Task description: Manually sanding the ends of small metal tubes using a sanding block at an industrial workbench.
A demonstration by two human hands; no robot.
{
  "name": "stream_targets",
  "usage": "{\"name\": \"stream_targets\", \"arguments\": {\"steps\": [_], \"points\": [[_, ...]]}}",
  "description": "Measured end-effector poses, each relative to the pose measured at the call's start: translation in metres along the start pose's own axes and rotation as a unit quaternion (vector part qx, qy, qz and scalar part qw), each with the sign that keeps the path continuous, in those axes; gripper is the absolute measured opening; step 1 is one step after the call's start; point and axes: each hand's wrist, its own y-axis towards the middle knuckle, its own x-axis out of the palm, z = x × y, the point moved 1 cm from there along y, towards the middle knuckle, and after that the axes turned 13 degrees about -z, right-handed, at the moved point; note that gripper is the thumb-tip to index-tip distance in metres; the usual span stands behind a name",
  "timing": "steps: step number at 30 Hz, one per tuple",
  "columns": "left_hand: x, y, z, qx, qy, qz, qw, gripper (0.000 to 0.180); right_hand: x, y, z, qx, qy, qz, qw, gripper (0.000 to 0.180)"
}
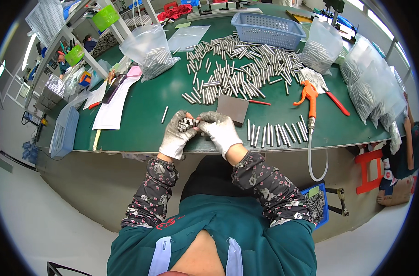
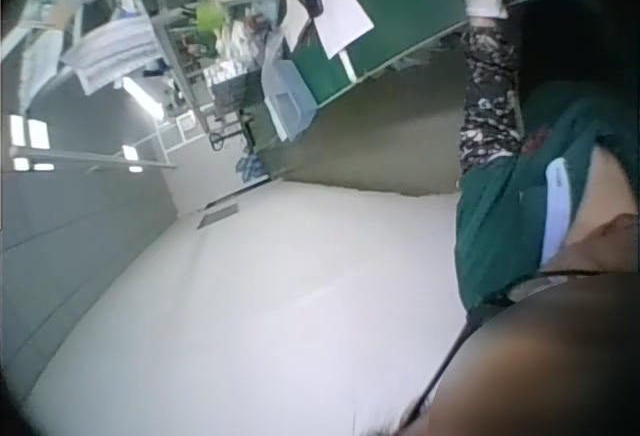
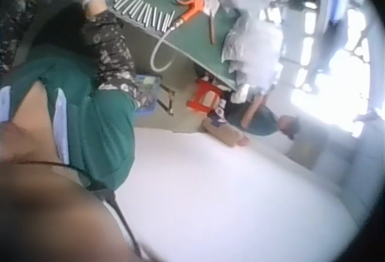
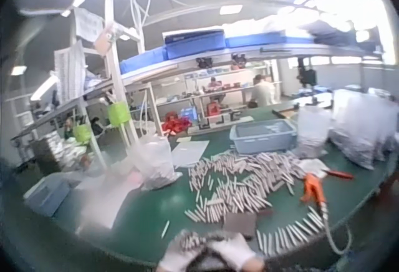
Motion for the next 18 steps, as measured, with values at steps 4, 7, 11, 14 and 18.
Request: {"name": "stream_targets", "arguments": {"steps": [4,7,11,14,18], "points": [[0.002,0.000,0.005,-0.011,-0.013,-0.005,1.000,0.042,-0.005,0.001,-0.001,0.030,-0.021,-0.013,0.999,0.020],[0.003,-0.001,0.009,-0.004,-0.023,-0.006,1.000,0.042,-0.005,0.004,0.000,0.036,-0.027,-0.014,0.999,0.019],[0.004,-0.002,0.010,-0.009,-0.024,-0.003,1.000,0.042,-0.005,0.004,-0.001,0.060,-0.004,-0.014,0.998,0.019],[0.004,-0.001,0.010,-0.008,-0.015,-0.004,1.000,0.042,-0.009,0.005,0.002,0.076,0.003,-0.022,0.997,0.019],[0.004,-0.002,0.010,-0.009,-0.021,-0.004,1.000,0.042,-0.008,0.002,0.000,0.092,0.040,-0.033,0.994,0.020]]}}
